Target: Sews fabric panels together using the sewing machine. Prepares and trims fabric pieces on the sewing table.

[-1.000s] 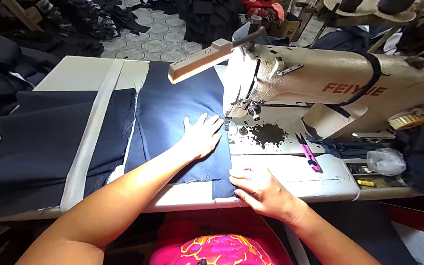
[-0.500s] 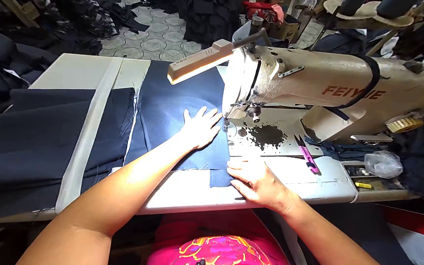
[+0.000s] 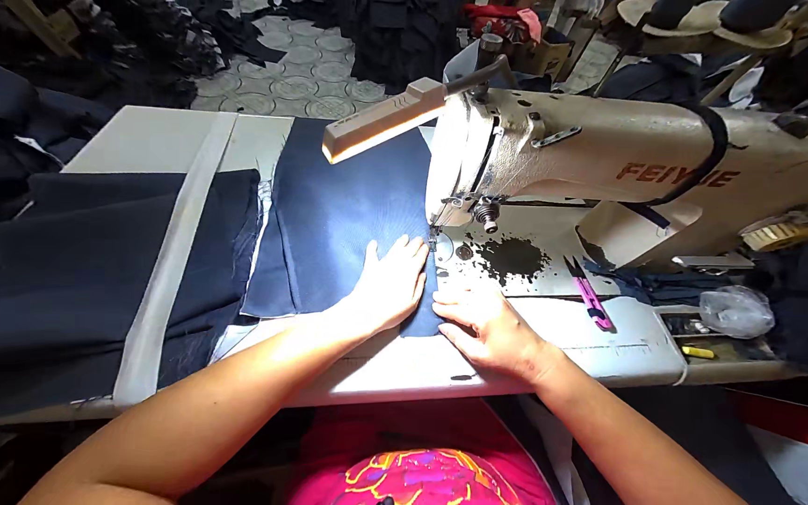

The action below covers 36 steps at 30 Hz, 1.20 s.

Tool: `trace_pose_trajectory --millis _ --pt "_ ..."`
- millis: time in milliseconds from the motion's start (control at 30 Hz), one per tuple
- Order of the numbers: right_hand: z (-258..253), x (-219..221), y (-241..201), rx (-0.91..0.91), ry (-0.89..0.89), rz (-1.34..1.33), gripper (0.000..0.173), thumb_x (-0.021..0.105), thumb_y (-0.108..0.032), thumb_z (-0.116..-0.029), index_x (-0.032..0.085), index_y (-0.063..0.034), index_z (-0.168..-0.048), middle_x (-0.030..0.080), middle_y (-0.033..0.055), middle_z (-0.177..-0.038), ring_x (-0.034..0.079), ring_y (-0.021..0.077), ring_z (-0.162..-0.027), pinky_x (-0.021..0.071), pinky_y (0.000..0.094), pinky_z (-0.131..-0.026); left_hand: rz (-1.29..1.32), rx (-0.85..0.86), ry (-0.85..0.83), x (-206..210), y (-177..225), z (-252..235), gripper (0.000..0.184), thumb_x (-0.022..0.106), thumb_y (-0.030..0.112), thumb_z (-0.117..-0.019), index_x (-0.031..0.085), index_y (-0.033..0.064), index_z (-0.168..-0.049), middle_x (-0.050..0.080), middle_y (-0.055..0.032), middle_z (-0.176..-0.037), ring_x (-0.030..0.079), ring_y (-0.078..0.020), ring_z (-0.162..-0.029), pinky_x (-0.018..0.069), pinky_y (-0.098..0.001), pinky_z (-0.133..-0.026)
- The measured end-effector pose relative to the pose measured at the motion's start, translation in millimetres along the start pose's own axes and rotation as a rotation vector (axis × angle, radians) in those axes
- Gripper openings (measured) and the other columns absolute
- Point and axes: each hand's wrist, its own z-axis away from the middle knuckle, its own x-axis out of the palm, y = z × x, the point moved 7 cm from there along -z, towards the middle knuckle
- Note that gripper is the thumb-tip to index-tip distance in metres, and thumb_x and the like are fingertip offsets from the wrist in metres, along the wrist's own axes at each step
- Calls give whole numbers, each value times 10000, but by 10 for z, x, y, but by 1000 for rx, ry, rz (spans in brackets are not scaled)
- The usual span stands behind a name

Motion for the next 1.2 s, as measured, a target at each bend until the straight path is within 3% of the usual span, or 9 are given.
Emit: trace_pose_trajectory --millis 67,533,633,733,833,900,967,1033,1200 --pt "1 10 18 -5 11 -7 331 546 -254 -981 799 -82 -1107 747 74 -1225 658 276 -1213 472 503 -1035 23 15 4 40 -49 39 529 325 282 -1093 403 80 -1576 377 -82 -1646 262 -293 -1560 93 -752 -1167" --pt "-443 9 307 70 -31 94 294 601 -218 -943 799 -54 -1086 744 107 -1211 657 320 -1190 453 545 -1046 23 -13 -6 -106 -294 -479 491 317 264 -1111 436 86 -1553 384 -92 -1639 247 -309 -1563 82 -761 -1161" --pt "-464 33 362 71 21 115 304 601 -192 -913 794 -59 -1106 745 99 -1199 665 319 -1121 478 530 -1001 16 -11 14 -124 -336 -572 486 317 270 -1112 458 81 -1537 403 -88 -1629 264 -312 -1557 102 -767 -1155" --pt "-415 47 360 87 92 140 325 573 -154 -917 783 -66 -1147 738 85 -1238 650 327 -1177 469 525 -1029 5 -3 24 -148 -413 -706 482 321 289 -1117 461 91 -1534 412 -93 -1620 273 -326 -1552 111 -775 -1146" --pt "-326 -99 219 59 256 173 229 596 -129 -928 798 -57 -1008 756 97 -1130 655 329 -1146 488 512 -993 17 20 85 -176 -481 -818 471 356 293 -1108 496 87 -1507 388 -105 -1634 256 -349 -1555 124 -765 -1154" --pt "-218 -257 186 131 335 195 220 602 -125 -942 798 -55 -1014 757 103 -1101 671 307 -1111 509 498 -992 28 133 250 -198 -488 -819 404 452 225 -1074 593 31 -1400 468 -155 -1571 354 -378 -1507 197 -716 -1175" --pt "-37 -430 252 245 365 256 200 605 -119 -958 783 -38 -1002 753 115 -1082 678 308 -1093 526 487 -966 49 279 404 -229 -427 -751 295 536 98 -1001 693 -25 -1218 624 -215 -1378 531 -403 -1367 307 -667 -1158" --pt "182 -590 370 347 383 326 212 600 -103 -952 786 -18 -1005 753 137 -1064 687 328 -1069 536 481 -957 96 282 334 -237 -328 -698 278 539 55 -980 704 -55 -1174 656 -234 -1308 570 -395 -1323 299 -647 -1166" --pt "497 -852 526 484 333 402 221 615 -90 -926 770 23 -1036 732 225 -1081 680 408 -1085 520 523 -984 -3 57 -60 -202 -141 -645 361 515 181 -1053 609 -34 -1327 554 -185 -1462 430 -369 -1449 233 -684 -1167"
